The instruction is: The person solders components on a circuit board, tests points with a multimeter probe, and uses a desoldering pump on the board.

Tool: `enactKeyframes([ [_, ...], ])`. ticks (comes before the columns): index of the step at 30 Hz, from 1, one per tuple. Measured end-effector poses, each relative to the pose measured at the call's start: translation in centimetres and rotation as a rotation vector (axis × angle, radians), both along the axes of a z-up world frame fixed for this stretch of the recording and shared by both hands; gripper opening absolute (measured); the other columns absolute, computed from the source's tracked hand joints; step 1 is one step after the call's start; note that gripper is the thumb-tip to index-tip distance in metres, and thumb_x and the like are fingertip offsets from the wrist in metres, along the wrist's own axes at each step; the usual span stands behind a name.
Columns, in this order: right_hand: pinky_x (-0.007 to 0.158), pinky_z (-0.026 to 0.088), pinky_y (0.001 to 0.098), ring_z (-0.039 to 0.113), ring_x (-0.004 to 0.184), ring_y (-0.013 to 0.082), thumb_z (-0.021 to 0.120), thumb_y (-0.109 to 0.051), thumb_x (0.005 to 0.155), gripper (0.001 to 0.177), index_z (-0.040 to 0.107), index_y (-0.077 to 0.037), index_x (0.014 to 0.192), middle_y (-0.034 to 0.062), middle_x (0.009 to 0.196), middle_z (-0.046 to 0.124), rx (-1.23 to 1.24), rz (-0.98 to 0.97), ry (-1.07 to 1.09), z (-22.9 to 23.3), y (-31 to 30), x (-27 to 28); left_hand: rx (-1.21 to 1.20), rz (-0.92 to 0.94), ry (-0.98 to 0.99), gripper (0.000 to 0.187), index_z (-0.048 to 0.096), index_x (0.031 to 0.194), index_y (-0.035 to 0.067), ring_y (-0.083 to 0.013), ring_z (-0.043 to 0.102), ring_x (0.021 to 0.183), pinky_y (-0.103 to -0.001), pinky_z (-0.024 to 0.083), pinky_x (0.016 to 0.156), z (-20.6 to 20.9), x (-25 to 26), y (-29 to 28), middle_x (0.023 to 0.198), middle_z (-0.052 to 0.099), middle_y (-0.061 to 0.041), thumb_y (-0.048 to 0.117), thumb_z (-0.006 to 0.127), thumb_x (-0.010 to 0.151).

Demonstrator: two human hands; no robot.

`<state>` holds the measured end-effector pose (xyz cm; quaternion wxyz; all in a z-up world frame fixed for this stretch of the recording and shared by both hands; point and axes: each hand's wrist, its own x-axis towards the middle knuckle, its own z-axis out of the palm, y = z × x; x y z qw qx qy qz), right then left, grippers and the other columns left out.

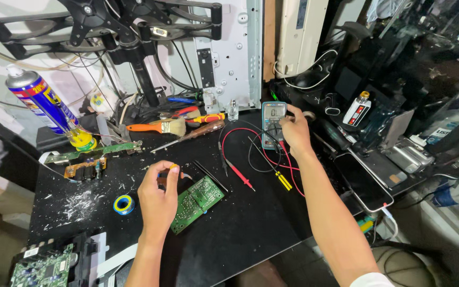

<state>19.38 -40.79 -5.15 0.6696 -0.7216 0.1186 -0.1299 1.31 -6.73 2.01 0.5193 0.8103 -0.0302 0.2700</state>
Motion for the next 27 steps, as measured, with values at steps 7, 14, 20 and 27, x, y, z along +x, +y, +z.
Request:
enactKeyframes([
  [7, 0.082, 0.051, 0.0284, 0.059, 0.092, 0.0138, 0.059, 0.004, 0.088, 0.05, 0.061, -0.008, 0.137, 0.0048, 0.102, 0.06, 0.083, 0.0, -0.056, -0.1, 0.8, -0.3, 0.024, 0.028, -0.058, 0.01, 0.065, 0.107, 0.002, -0.0136, 0.074, 0.077, -0.026, 0.053, 0.063, 0.3, -0.3, -0.3, 0.094, 0.072, -0.007, 0.009, 0.067, 0.1],
  [14, 0.083, 0.053, 0.0381, 0.065, 0.093, 0.0319, 0.065, -0.001, 0.091, 0.03, 0.062, -0.004, 0.121, 0.0183, 0.11, 0.066, -0.803, -0.294, -0.775, 4.9, 6.6, -5.9, 0.069, 0.057, -0.162, 0.01, 0.067, 0.105, 0.003, -0.0141, 0.067, 0.073, -0.028, 0.051, 0.061, -0.1, -0.5, -0.3, 0.102, 0.074, -0.007, 0.007, 0.071, 0.096],
  [20, 0.08, 0.056, 0.0444, 0.071, 0.094, 0.0307, 0.069, -0.019, 0.09, 0.025, 0.068, -0.012, 0.114, 0.009, 0.102, 0.071, -0.903, 0.57, -0.19, 6.1, 11.3, -10.1, 0.02, 0.104, -0.103, 0.011, 0.07, 0.104, 0.003, -0.0135, 0.064, 0.066, -0.027, 0.049, 0.059, -0.4, -0.4, 0.0, 0.09, 0.073, -0.007, 0.009, 0.073, 0.094],
  [27, 0.085, 0.055, 0.0491, 0.068, 0.101, 0.0354, 0.067, -0.018, 0.088, 0.041, 0.058, -0.017, 0.128, 0.0119, 0.108, 0.068, -1.069, 0.647, -0.009, 5.4, 11.0, -9.9, -0.053, 0.066, -0.096, 0.009, 0.068, 0.105, 0.004, -0.0115, 0.073, 0.074, -0.026, 0.05, 0.058, -0.5, -0.4, 0.3, 0.09, 0.072, -0.006, 0.01, 0.07, 0.098],
])
